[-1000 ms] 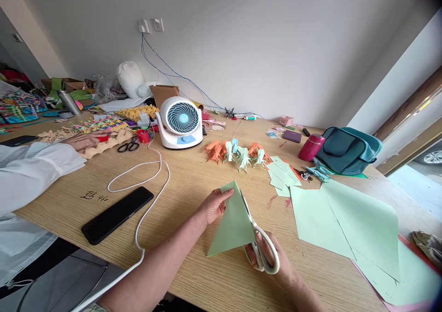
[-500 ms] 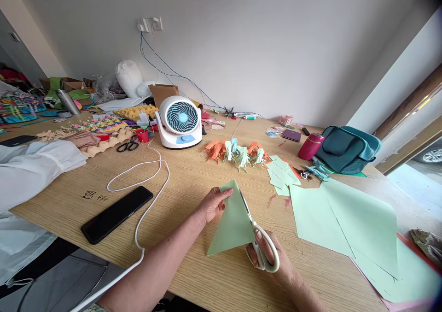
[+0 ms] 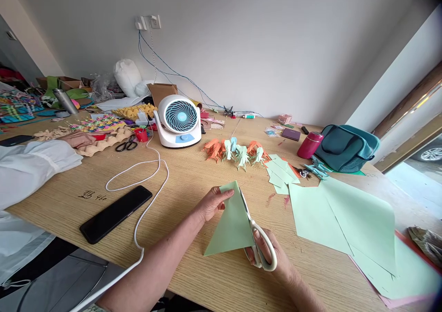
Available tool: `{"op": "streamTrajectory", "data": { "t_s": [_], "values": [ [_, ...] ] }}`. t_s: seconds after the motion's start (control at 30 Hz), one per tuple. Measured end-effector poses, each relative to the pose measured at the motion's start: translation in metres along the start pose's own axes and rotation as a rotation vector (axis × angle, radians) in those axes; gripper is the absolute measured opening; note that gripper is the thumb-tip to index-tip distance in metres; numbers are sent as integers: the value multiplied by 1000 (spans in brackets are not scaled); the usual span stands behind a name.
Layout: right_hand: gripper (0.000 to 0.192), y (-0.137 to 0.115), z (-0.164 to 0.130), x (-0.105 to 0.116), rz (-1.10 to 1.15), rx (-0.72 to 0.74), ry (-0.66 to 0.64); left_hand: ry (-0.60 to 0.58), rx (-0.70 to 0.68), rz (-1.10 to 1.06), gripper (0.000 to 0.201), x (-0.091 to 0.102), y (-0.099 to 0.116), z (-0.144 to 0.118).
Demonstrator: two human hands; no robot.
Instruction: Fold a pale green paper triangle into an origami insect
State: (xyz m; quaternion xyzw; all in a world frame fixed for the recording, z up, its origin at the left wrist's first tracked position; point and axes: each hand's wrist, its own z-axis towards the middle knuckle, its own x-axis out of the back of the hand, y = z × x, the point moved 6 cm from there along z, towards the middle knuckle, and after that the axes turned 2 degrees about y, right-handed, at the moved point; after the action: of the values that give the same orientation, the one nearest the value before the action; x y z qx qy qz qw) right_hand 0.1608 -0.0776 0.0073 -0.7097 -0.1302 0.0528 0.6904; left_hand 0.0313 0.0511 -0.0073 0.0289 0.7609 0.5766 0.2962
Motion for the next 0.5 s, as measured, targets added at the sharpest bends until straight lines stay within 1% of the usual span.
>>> {"op": "streamTrajectory", "data": {
  "t_s": [0.2,0.5],
  "values": [
    [65,0,-1,1,-17,-31,28,-2,-3,20,45,0,0,0],
    [63,2,1,0,-2,5,6,-19,-5,83,49,-4,4,-3]
  ]
}}
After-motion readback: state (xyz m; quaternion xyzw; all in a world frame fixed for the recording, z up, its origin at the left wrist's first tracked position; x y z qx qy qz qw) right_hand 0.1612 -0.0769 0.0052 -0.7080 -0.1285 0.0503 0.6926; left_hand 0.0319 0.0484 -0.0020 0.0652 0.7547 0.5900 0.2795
